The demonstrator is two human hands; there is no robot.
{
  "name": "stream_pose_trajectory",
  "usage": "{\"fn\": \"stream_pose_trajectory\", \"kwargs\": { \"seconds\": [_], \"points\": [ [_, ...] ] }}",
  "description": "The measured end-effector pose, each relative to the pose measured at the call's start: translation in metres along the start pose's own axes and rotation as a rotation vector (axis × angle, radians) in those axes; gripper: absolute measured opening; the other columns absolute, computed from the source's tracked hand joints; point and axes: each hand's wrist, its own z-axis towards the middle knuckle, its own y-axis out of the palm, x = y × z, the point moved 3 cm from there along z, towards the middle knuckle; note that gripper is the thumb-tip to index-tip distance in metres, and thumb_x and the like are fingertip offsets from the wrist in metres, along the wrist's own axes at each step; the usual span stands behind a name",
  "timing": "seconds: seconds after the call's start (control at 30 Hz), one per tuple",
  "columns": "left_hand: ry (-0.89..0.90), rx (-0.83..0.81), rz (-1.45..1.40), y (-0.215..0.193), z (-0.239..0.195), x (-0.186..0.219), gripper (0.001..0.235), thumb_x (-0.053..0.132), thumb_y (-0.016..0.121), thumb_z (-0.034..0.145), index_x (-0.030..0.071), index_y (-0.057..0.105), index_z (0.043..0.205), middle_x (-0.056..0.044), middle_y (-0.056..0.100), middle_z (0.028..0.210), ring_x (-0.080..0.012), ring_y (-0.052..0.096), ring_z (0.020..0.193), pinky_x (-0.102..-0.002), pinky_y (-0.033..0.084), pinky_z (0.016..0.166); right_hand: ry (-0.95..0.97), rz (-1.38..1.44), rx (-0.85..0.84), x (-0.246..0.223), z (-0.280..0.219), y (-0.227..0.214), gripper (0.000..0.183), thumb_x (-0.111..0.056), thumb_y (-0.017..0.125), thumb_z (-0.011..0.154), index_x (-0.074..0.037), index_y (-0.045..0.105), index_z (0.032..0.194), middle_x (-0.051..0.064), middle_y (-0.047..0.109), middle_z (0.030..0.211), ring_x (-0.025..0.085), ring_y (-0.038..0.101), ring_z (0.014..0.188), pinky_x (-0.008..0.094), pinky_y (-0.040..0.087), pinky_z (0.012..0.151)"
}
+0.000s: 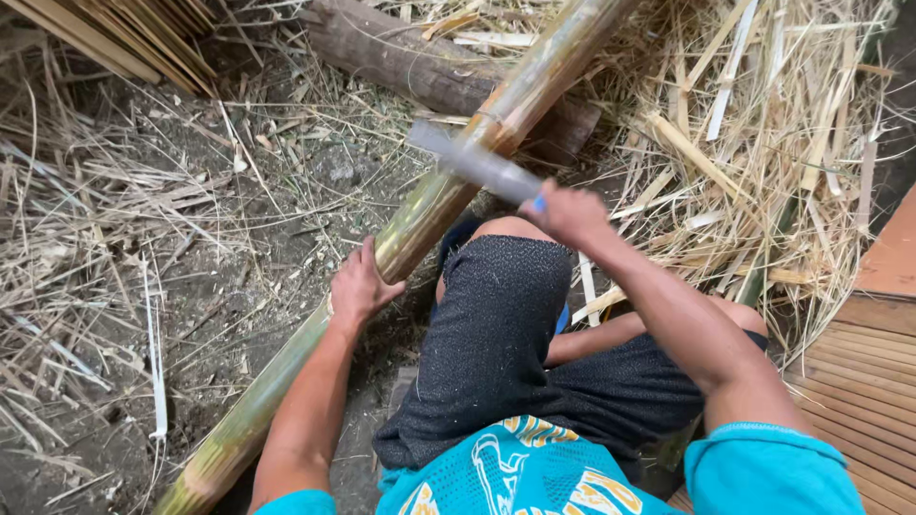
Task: The person selects a bamboo pole from a pile and places it on a wooden log. Using a machete, the person repeatedly chops the bamboo pole to cut it into smaller sections.
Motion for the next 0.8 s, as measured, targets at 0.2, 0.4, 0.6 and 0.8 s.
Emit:
{"fn": "stream_pose_trajectory", "kwargs": {
  "seconds": [0.2,0.4,0.6,0.8],
  "points": [
    [0.021,0.0,-0.04,0.014,0.004,-0.008,0.119,0.063,0.088,0.063,0.007,0.034,0.153,-0.024,0.062,0.124,-0.0345,0.069,0.102,-0.047,0.061,0.085,0.344,0.325,-0.006,0.061,-0.002,-0.018,0.047,-0.048,0.032,0.112,-0.005,0.049,0.113,0.016,0.072,0.085,0.032,0.07,0.07,0.047,0.055,0.06],
    [-0.016,0.062,0.004,0.006,-0.009,0.01,0.124,0.057,0.093,0.058,0.01,0.031,0.155,-0.023,0.054,0.138,-0.0365,0.058,0.124,-0.052,0.05,0.103,0.352,0.31,0.17,0.058,-0.003,-0.071,0.061,-0.059,0.036,0.109,-0.001,0.054,0.117,0.019,0.069,0.09,0.035,0.07,0.077,0.051,0.057,0.068],
    [-0.029,0.042,0.02,0.008,-0.011,0.011,0.12,0.054,0.092,0.064,0.009,0.028,0.155,-0.024,0.051,0.141,-0.0378,0.054,0.127,-0.053,0.047,0.103,-0.209,-0.059,-0.04,-0.005,-0.022,0.011,0.066,-0.057,0.039,0.107,0.006,0.044,0.127,0.022,0.073,0.09,0.038,0.071,0.084,0.059,0.046,0.088],
    [-0.006,0.151,0.012,0.013,-0.017,0.013,0.119,0.054,0.093,0.063,0.009,0.029,0.153,-0.024,0.05,0.143,-0.0399,0.051,0.132,-0.054,0.044,0.107,0.426,0.369,0.081,0.054,-0.01,-0.08,0.058,-0.056,0.034,0.112,-0.005,0.062,0.112,0.009,0.063,0.08,0.027,0.064,0.07,0.05,0.056,0.067]
  ]
}}
